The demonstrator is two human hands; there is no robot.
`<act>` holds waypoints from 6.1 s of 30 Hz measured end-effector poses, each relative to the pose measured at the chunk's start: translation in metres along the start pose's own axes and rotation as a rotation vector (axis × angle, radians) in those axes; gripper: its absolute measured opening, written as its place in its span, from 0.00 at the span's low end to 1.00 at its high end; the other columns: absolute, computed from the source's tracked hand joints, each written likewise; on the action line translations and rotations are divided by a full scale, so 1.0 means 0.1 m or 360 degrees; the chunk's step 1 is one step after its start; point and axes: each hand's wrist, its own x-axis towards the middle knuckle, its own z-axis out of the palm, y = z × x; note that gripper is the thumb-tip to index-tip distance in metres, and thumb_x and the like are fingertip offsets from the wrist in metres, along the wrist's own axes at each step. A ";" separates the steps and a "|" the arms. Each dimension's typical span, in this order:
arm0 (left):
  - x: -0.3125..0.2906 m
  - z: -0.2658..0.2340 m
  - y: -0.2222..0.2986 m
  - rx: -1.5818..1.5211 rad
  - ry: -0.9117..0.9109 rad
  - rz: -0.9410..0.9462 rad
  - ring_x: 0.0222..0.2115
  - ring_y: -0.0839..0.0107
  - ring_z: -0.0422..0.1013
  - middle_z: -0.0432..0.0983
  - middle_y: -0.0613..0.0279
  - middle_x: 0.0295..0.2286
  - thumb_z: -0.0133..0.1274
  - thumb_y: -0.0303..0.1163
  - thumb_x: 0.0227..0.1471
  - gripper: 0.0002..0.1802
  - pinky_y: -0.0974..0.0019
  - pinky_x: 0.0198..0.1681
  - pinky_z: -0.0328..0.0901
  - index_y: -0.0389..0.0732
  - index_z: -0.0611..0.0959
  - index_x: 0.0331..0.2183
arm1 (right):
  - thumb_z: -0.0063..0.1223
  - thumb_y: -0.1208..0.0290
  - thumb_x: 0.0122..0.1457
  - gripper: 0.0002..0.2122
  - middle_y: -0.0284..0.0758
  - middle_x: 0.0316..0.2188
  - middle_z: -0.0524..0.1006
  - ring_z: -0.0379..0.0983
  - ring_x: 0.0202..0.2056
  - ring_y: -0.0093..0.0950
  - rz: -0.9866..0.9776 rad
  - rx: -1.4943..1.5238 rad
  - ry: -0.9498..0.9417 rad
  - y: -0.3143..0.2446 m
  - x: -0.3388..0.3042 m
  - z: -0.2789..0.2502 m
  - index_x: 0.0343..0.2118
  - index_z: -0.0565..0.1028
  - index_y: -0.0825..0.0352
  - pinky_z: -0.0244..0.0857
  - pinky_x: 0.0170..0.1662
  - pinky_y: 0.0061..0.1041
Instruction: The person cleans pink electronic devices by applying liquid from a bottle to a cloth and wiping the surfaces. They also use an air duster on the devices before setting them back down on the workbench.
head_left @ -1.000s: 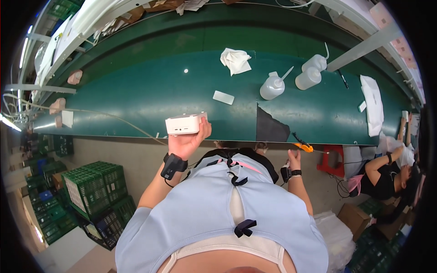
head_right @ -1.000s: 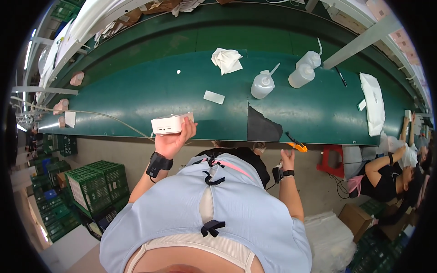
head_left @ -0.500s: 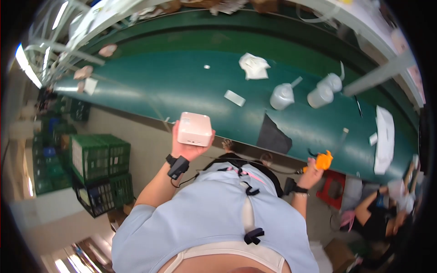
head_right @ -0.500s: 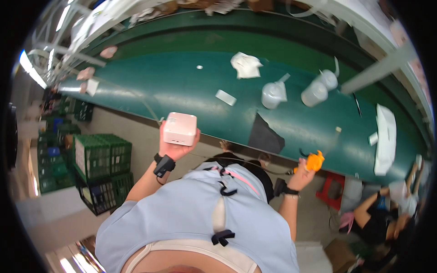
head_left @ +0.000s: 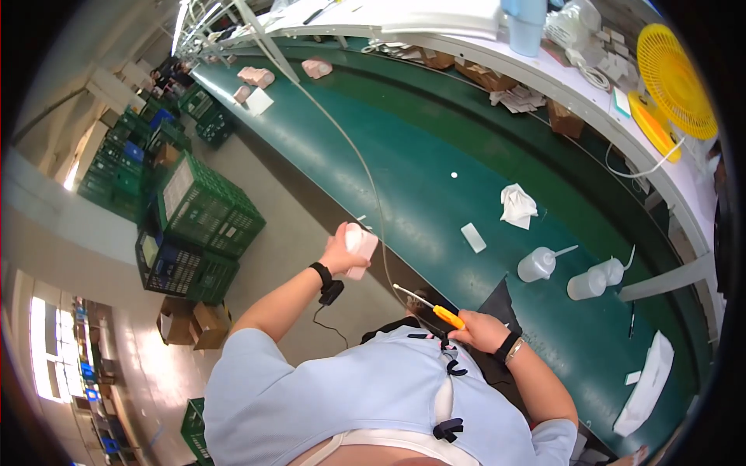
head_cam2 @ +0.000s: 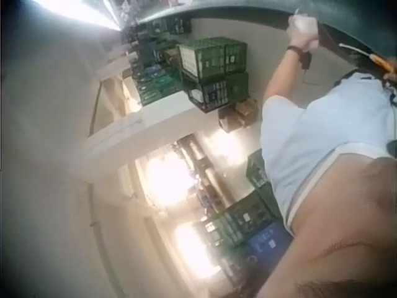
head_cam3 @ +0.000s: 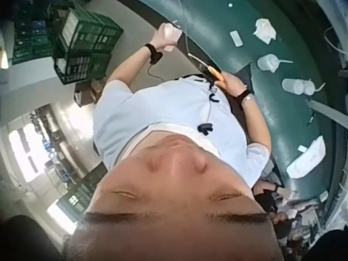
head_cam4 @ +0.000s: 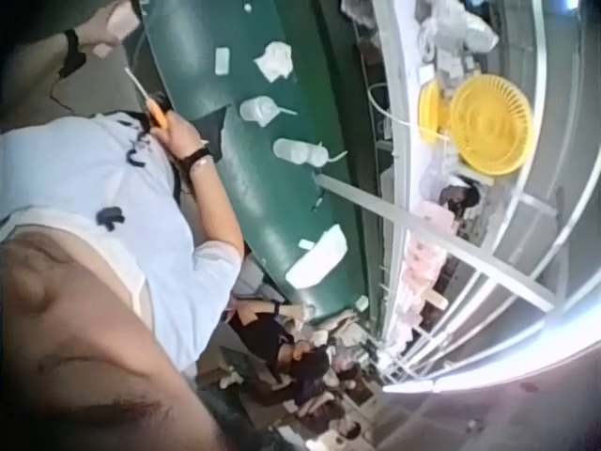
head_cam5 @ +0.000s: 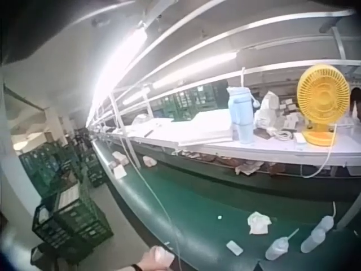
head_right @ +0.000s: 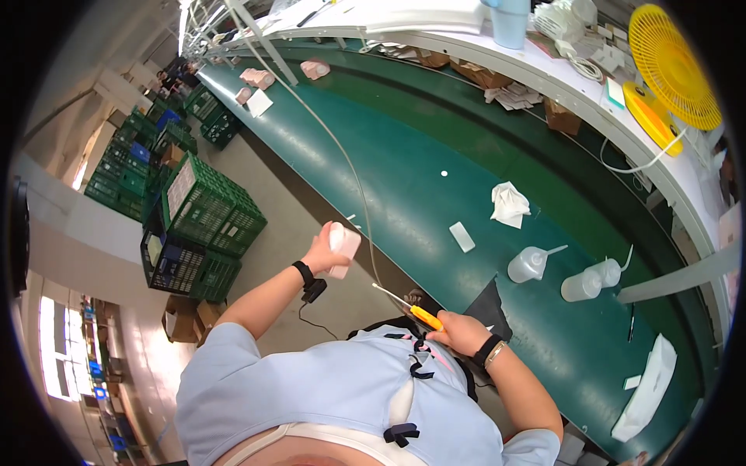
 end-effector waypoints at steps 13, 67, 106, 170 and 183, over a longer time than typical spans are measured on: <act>0.04 -0.74 -0.89 0.1113 -0.1429 -0.0125 0.53 0.48 0.63 0.65 0.51 0.52 0.72 0.40 0.26 0.61 0.42 0.55 0.58 0.51 0.58 0.63 | 0.53 0.47 0.58 0.23 0.48 0.29 0.76 0.73 0.33 0.49 -0.0142 -0.0227 -0.0180 0.30 0.47 -0.16 0.34 0.70 0.69 0.65 0.36 0.42; 0.35 0.36 0.40 -0.0645 -0.0784 0.0355 0.53 0.56 0.63 0.64 0.52 0.51 0.68 0.38 0.36 0.52 0.42 0.52 0.61 0.51 0.62 0.62 | 0.60 0.59 0.56 0.17 0.41 0.28 0.75 0.74 0.33 0.40 0.0038 0.0444 0.1036 -0.06 -0.29 0.37 0.39 0.72 0.68 0.67 0.39 0.32; -0.46 2.19 0.76 -0.1655 -0.2298 -0.0658 0.63 0.44 0.49 0.50 0.38 0.62 0.69 0.46 0.31 0.61 0.41 0.63 0.51 0.46 0.55 0.64 | 0.61 0.59 0.56 0.14 0.29 0.20 0.77 0.71 0.20 0.19 0.1756 0.1046 0.2436 1.50 -1.04 2.31 0.30 0.80 0.68 0.64 0.23 0.23; -2.42 -0.49 2.64 0.0852 0.1377 0.3729 0.52 0.71 0.63 0.69 0.67 0.53 0.44 0.33 0.62 0.18 0.66 0.54 0.57 0.43 0.74 0.53 | 0.46 0.68 0.64 0.10 0.32 0.26 0.65 0.60 0.20 0.22 -0.1358 0.2887 0.2274 0.72 -3.42 0.78 0.40 0.68 0.71 0.58 0.24 0.22; -1.17 -2.16 2.30 0.0523 0.0894 0.3774 0.46 0.74 0.65 0.74 0.67 0.45 0.45 0.20 0.56 0.19 0.71 0.48 0.58 0.41 0.77 0.49 | 0.40 0.66 0.67 0.10 0.30 0.27 0.66 0.59 0.19 0.20 -0.0418 0.2976 0.2117 -0.75 -0.65 0.35 0.39 0.70 0.67 0.55 0.18 0.20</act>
